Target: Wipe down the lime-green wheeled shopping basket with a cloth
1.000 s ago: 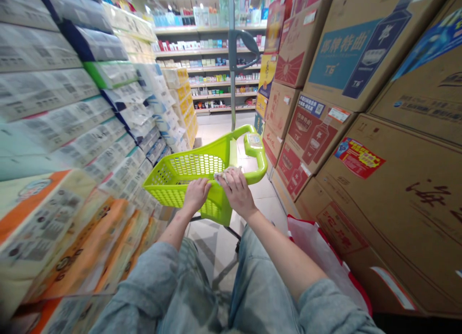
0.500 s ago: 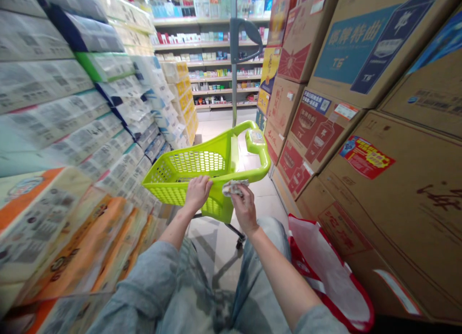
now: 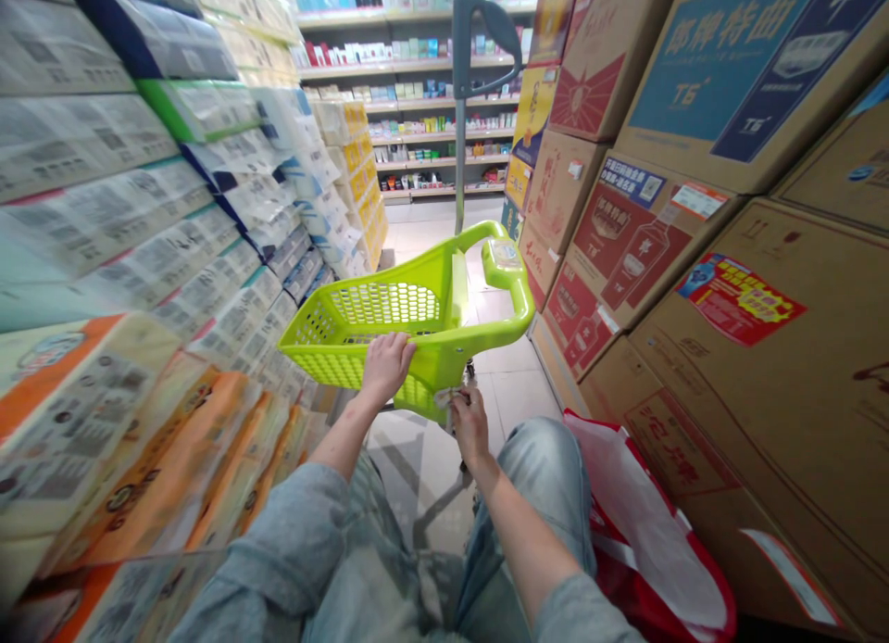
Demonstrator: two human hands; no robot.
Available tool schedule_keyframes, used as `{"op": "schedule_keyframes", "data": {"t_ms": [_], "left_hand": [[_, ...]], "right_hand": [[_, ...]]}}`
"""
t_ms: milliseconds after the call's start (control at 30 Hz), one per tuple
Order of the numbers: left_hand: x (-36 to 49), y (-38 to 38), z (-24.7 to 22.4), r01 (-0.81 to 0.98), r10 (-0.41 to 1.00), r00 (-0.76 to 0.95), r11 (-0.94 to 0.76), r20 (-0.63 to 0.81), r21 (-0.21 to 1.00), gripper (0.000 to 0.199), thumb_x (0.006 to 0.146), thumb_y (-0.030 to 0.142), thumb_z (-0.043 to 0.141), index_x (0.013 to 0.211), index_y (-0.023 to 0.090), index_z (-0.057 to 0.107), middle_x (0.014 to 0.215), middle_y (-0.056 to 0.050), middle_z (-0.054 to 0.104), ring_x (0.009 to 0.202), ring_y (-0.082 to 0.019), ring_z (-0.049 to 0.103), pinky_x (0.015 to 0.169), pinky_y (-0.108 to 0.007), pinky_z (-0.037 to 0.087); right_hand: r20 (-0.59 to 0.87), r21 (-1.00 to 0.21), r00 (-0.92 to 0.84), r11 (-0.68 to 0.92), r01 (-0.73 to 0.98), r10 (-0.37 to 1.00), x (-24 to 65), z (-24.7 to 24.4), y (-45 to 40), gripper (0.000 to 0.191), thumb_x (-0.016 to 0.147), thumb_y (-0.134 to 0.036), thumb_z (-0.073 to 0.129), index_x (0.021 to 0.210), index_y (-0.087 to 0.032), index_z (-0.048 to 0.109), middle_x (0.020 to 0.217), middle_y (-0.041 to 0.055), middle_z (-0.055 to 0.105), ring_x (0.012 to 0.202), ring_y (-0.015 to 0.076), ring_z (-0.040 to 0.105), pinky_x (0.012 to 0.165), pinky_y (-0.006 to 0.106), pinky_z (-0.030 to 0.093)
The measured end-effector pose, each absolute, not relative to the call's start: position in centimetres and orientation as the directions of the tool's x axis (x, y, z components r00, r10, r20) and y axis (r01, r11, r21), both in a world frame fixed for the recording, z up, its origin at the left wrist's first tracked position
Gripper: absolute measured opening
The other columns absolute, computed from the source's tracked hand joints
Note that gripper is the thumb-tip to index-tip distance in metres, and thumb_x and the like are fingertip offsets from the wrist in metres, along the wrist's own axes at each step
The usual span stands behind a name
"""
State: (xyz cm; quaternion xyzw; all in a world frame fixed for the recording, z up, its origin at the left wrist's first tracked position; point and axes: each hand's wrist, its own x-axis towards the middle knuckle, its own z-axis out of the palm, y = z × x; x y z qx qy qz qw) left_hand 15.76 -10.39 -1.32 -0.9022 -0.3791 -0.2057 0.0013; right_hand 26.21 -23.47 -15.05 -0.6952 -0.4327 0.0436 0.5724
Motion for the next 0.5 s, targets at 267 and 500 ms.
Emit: {"op": "schedule_keyframes", "data": {"t_ms": [267, 500], "left_hand": [[15.8, -10.6, -1.3, 0.687, 0.697, 0.62, -0.704, 0.36, 0.18, 0.032, 0.093, 0.039, 0.027, 0.099, 0.022, 0.053, 0.095, -0.008, 0.056, 0.096, -0.023, 0.047, 0.088, -0.036, 0.031], [15.8, -10.6, -1.3, 0.699, 0.696, 0.623, -0.7, 0.357, 0.146, 0.033, 0.093, 0.04, 0.026, 0.098, 0.022, 0.053, 0.095, -0.007, 0.057, 0.095, -0.022, 0.047, 0.088, -0.035, 0.032]], "right_hand": [[0.612, -0.72, 0.596, 0.054, 0.692, 0.519, 27.2, -10.9, -22.5, 0.014, 0.081, -0.019, 0.047, 0.084, -0.019, 0.061, 0.112, 0.0103, 0.044, 0.102, 0.0184, 0.05, 0.088, 0.033, 0.045], [0.53, -0.719, 0.573, -0.026, 0.694, 0.625, 26.1, -15.3, -22.3, 0.018, 0.078, -0.014, 0.042, 0.087, -0.019, 0.058, 0.11, 0.0092, 0.053, 0.1, 0.0185, 0.054, 0.08, 0.032, 0.048]]}}
